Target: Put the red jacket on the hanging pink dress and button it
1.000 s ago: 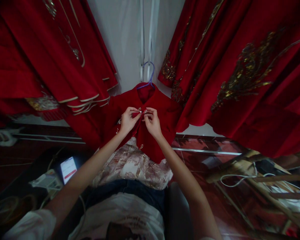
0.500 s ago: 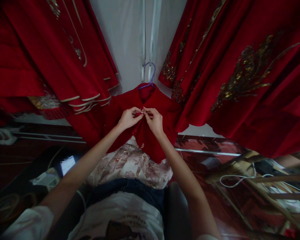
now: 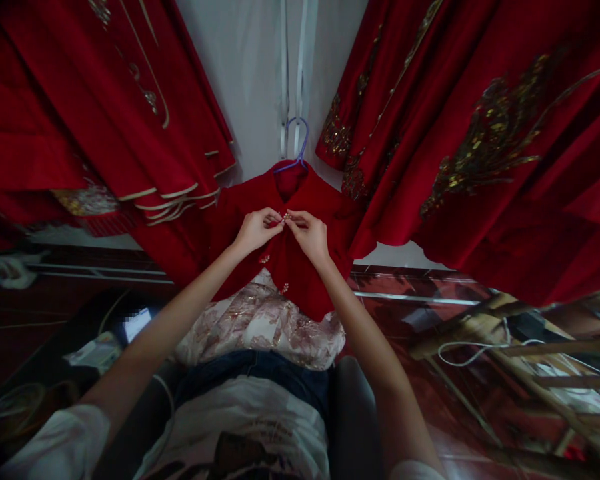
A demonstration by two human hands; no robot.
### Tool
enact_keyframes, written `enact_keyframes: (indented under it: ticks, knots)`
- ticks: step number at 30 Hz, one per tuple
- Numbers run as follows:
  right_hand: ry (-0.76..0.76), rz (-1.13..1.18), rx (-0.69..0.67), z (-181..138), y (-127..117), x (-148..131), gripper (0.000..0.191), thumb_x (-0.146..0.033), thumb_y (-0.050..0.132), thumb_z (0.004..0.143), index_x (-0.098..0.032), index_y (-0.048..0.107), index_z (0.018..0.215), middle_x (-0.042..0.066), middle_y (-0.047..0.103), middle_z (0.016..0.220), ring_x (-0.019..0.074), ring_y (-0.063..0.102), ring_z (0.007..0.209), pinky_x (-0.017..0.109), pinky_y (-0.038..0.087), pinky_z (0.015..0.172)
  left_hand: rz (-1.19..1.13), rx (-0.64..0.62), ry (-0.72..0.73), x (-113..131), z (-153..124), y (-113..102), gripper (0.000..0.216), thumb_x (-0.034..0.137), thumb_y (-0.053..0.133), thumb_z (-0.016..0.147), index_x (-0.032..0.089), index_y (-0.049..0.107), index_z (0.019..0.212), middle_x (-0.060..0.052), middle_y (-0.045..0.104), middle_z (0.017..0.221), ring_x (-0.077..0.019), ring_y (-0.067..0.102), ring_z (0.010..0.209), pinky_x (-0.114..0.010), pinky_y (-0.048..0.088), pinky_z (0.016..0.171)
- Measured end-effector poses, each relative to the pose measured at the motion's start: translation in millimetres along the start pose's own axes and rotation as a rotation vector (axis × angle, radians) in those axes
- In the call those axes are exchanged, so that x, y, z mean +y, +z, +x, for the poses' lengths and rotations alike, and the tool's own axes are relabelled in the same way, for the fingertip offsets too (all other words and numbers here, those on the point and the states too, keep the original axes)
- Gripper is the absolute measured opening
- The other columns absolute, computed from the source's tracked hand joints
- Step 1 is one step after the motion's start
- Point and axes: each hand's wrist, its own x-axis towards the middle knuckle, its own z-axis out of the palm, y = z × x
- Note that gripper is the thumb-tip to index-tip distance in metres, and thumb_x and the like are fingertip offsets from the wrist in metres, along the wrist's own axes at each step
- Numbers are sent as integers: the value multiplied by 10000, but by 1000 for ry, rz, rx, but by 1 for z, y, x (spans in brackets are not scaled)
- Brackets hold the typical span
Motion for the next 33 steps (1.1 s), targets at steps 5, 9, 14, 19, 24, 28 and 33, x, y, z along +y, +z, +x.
enact_keyframes:
  ticks: [5,9,14,19,24,28,33]
  knots:
    - [22,31,2,1,2,6,280,-327,691,763,-197,695,1010,48,733,1008,197,711,863,340,577,818,50,-33,36,1,0,-1,94,215,638,782,179,656,866,-37,725,869,-148,675,779,-266,525,746]
    - [42,27,9,1,3,7,266,-324,691,759,-201,700,995,45,735,1000,197,712,864,346,581,825,137,-74,73,4,0,-3,102,199,618,799,178,659,890,-42,725,885,-158,677,801,-275,521,769]
    - [49,58,-6,2,2,9,282,-320,704,745,-198,702,999,47,733,1013,197,713,864,359,581,843,167,-100,80,5,3,-7,116,196,608,807,175,675,899,-51,731,873,-171,685,797,-284,528,760]
    - [49,101,-38,5,0,14,314,-344,726,729,-200,701,1007,43,736,1006,202,710,883,369,578,856,83,-101,30,3,5,-6,102,214,617,806,171,679,875,-60,736,867,-177,691,805,-289,540,756]
    - [64,109,-11,7,3,13,331,-358,734,712,-189,707,996,53,734,1015,203,712,864,375,579,853,152,-98,74,9,2,-5,104,212,589,816,175,664,878,-57,726,859,-171,680,789,-276,523,747]
    - [60,82,0,6,4,5,299,-318,721,713,-194,714,985,50,738,989,200,713,838,376,582,842,189,-85,111,16,1,-9,83,193,581,800,170,650,840,-58,709,808,-183,664,733,-287,507,714]
    - [70,67,-25,8,3,2,301,-234,674,719,-183,710,1013,52,733,1011,201,709,875,372,568,866,261,-105,148,23,2,-11,71,152,563,784,182,626,795,-46,683,758,-188,643,691,-306,493,709]
